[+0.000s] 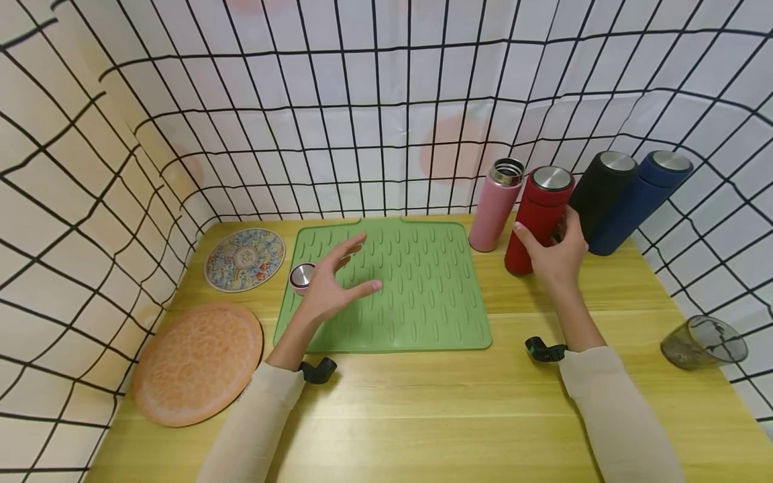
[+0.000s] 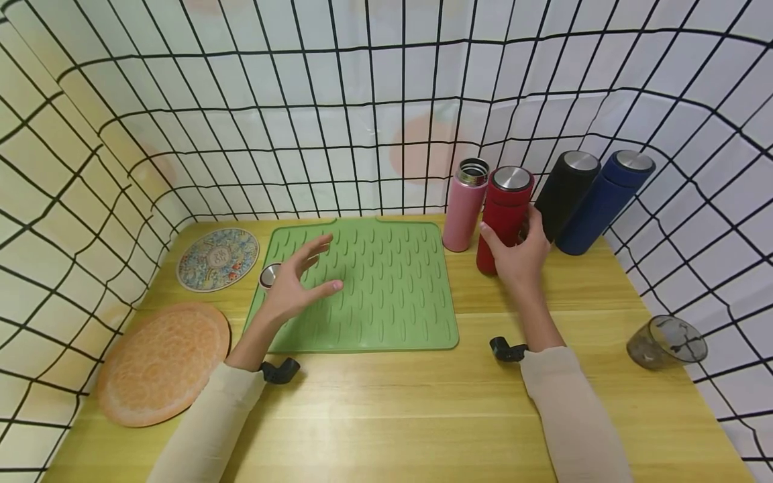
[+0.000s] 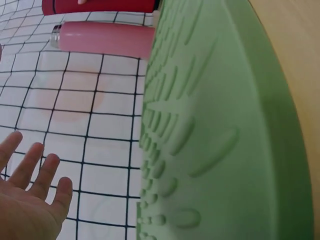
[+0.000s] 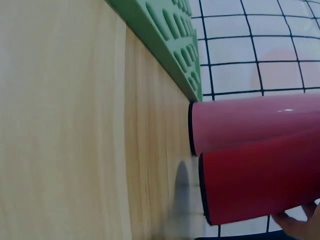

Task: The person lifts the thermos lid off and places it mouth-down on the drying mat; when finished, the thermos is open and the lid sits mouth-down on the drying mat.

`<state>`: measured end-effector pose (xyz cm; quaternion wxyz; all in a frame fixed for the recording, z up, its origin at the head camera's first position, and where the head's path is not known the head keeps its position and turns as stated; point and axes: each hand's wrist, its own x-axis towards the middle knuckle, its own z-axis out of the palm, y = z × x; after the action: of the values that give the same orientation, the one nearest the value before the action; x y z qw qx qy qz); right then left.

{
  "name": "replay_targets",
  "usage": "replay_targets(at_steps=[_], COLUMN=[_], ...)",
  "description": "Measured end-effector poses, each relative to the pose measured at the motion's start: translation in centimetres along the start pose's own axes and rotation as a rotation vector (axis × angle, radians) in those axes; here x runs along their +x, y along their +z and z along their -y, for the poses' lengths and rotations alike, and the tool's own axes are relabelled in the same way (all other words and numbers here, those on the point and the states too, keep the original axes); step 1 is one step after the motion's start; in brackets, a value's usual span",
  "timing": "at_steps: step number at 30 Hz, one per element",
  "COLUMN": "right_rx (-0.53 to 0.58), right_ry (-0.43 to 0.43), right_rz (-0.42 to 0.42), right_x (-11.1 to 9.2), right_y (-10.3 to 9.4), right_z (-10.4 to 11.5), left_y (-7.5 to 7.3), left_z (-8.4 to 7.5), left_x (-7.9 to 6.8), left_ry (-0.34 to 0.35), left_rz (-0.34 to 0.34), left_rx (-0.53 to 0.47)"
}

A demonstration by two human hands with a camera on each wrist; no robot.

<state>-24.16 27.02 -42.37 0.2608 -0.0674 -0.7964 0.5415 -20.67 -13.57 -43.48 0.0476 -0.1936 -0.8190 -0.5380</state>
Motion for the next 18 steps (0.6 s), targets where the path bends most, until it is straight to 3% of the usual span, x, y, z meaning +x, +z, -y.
replay_targets(at_steps=[10, 18], right_rx=[0.088, 0.167], right_ry=[-0.112, -0.219], right_rz=[0.075, 0.272], right_x=[-2.4, -4.0], right_y=[0.9, 2.6], right_z=[0.8, 2.8], left_y=[0.3, 1.0], left_z=[-1.4, -3.4], left_x=[0.1, 0.6], left_ry=[0.078, 0.148], left_rz=[0.023, 0.043], left_rx=[-0.064, -0.19])
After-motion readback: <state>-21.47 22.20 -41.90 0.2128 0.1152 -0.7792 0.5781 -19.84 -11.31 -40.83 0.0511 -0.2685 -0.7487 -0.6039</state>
